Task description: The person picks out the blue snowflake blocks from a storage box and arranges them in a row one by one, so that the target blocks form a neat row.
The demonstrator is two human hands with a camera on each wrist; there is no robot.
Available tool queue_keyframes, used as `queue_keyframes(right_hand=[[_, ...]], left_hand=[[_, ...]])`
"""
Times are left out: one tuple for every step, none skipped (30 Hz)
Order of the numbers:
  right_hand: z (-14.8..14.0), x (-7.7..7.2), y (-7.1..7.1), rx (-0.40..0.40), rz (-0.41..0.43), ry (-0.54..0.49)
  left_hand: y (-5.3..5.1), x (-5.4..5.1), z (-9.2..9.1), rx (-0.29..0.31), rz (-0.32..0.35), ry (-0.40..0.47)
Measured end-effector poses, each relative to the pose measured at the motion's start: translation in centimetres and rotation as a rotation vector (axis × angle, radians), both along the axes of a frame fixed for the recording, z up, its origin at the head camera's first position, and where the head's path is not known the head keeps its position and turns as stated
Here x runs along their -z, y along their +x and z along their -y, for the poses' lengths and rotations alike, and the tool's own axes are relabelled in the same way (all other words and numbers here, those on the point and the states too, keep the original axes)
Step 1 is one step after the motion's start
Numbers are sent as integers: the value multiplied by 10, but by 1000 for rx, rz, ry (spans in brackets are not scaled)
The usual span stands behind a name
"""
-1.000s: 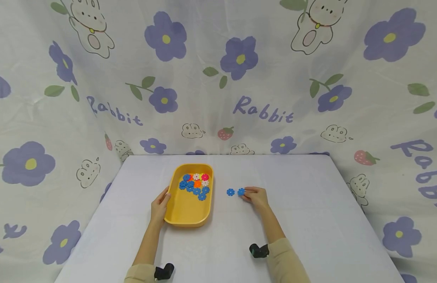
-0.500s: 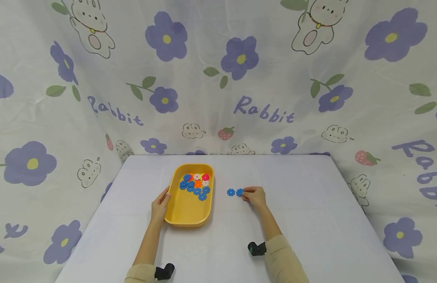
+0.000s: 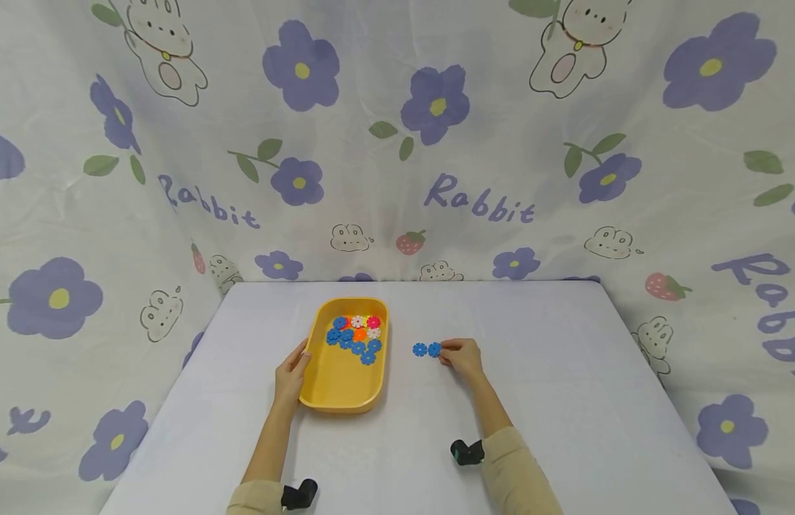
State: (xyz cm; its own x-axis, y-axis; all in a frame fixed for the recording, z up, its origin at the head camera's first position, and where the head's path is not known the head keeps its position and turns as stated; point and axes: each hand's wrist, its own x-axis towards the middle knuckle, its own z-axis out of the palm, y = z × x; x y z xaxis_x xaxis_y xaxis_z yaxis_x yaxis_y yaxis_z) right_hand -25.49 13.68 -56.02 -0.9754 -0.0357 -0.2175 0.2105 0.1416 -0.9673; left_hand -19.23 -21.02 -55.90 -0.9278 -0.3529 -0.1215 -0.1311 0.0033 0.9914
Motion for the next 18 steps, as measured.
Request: queue_keyframes(right_hand=[[0, -1, 1, -8, -23, -2], [0, -1, 2, -9, -31, 5], [1, -2, 3, -8, -33, 8], [1, -2, 3, -10, -39, 18], [2, -2, 3, -5, -32, 27], [2, -1, 3, -6, -38, 40], [3, -1, 2, 0, -31, 53], [4, 0, 1, 7, -15, 75], [5, 0, 0, 8, -11, 88], [5, 1, 0, 7, -13, 103], [6, 0, 0, 8, -13, 121], [6, 0, 0, 8, -22, 141], [5, 0, 0, 5, -31, 161], [4, -1, 0, -1, -44, 188], [3, -1, 0, -4, -53, 211], [2, -2, 0, -7, -64, 238], [1, -3, 0, -4, -70, 258], [0, -3, 0, -5, -78, 267]], left_hand=[[0, 0, 0, 1, 1, 1], [0, 0, 0, 1, 3, 3], [0, 0, 0, 2, 4, 5], [1, 0, 0, 4, 6, 7], [1, 0, 0, 4, 7, 9], [1, 0, -1, 3, 9, 13], [1, 0, -1, 1, 12, 14], [1, 0, -1, 1, 13, 16], [1, -1, -1, 1, 13, 17], [1, -1, -1, 1, 14, 17], [1, -1, -1, 1, 15, 19], [1, -1, -1, 2, 16, 19], [1, -1, -2, 3, 16, 19], [1, -1, -2, 3, 16, 19], [1, -1, -2, 1, 16, 16], [1, -2, -2, 1, 16, 14], [1, -2, -2, 0, 15, 13], [1, -2, -1, -1, 13, 9]])
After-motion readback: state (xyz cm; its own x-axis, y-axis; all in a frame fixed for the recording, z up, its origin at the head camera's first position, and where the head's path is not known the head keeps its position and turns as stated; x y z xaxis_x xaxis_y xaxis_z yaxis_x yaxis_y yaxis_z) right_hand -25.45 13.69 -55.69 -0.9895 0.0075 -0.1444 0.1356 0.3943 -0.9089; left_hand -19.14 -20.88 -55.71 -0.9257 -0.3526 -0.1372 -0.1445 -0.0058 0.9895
